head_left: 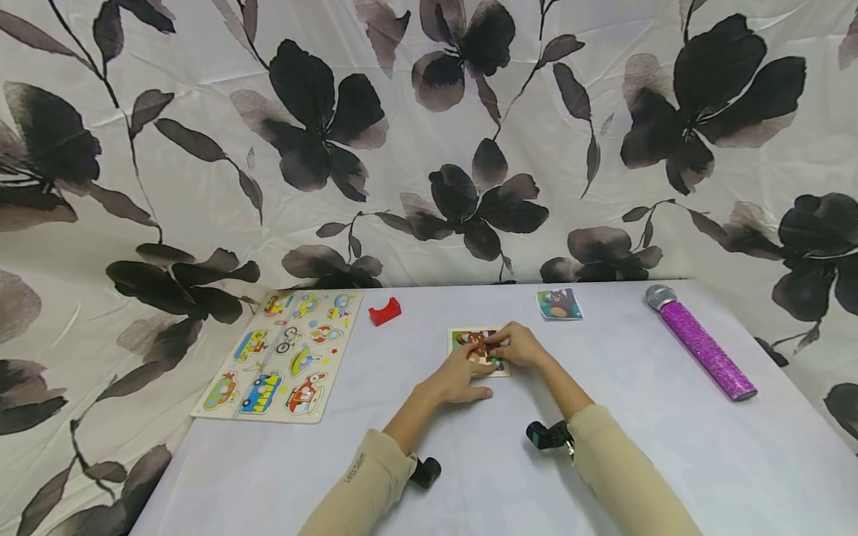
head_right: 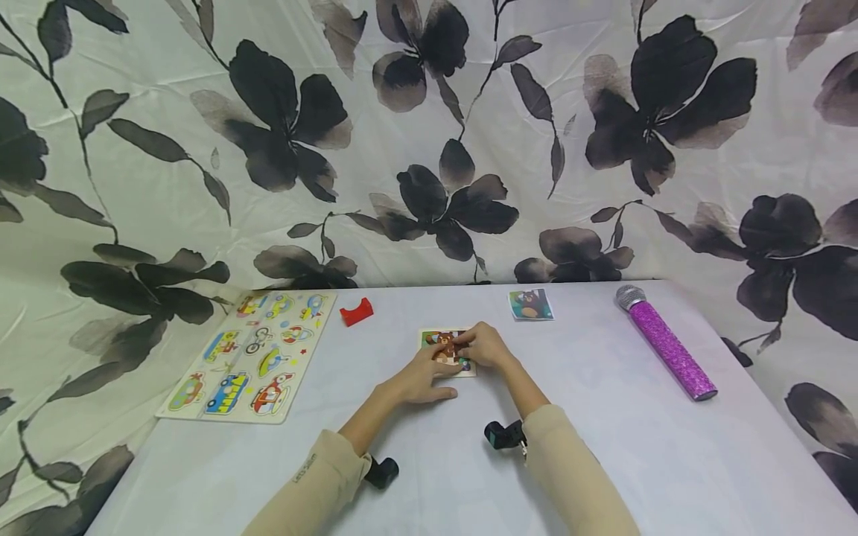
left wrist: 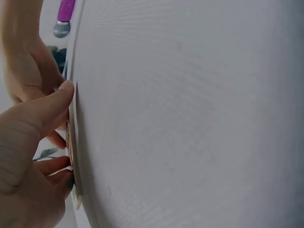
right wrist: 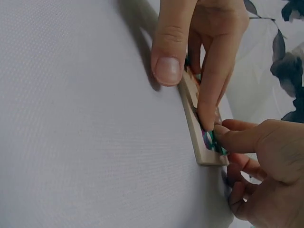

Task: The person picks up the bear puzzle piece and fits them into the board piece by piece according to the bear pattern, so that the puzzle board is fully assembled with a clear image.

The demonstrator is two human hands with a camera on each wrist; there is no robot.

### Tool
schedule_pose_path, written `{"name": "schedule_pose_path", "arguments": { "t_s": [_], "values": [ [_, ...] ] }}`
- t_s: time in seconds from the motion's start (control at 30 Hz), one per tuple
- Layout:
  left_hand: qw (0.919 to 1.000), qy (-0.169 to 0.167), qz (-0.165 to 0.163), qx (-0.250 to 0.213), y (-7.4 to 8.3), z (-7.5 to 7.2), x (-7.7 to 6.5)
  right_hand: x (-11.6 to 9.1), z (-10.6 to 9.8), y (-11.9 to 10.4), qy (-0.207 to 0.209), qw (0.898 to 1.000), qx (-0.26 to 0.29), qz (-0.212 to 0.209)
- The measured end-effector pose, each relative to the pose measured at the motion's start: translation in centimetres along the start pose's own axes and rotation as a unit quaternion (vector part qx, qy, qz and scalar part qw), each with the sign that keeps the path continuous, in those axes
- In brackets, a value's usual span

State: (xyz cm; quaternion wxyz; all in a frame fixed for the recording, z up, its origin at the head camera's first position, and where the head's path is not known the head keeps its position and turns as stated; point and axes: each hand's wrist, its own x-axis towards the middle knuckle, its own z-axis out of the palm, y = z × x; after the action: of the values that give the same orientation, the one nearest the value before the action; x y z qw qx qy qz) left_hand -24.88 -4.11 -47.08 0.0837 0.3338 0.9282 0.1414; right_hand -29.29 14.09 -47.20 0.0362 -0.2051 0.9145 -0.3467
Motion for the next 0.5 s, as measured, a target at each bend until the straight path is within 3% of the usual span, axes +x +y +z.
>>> {"name": "schedule_pose_path", "arguments": {
  "t_s": [0.27,0.5],
  "values": [
    [0.9996,-0.007,-0.022,-0.018,0.28,0.01,-0.06,0.14,-0.24,-0.11,-0.019,1.000,-0.006,-0.024],
    [0.9996,-0.002,-0.017,-0.023,0.10,0.15,-0.06,0.15,-0.24,-0.09,-0.018,0.999,-0.026,-0.035]
  ]
}}
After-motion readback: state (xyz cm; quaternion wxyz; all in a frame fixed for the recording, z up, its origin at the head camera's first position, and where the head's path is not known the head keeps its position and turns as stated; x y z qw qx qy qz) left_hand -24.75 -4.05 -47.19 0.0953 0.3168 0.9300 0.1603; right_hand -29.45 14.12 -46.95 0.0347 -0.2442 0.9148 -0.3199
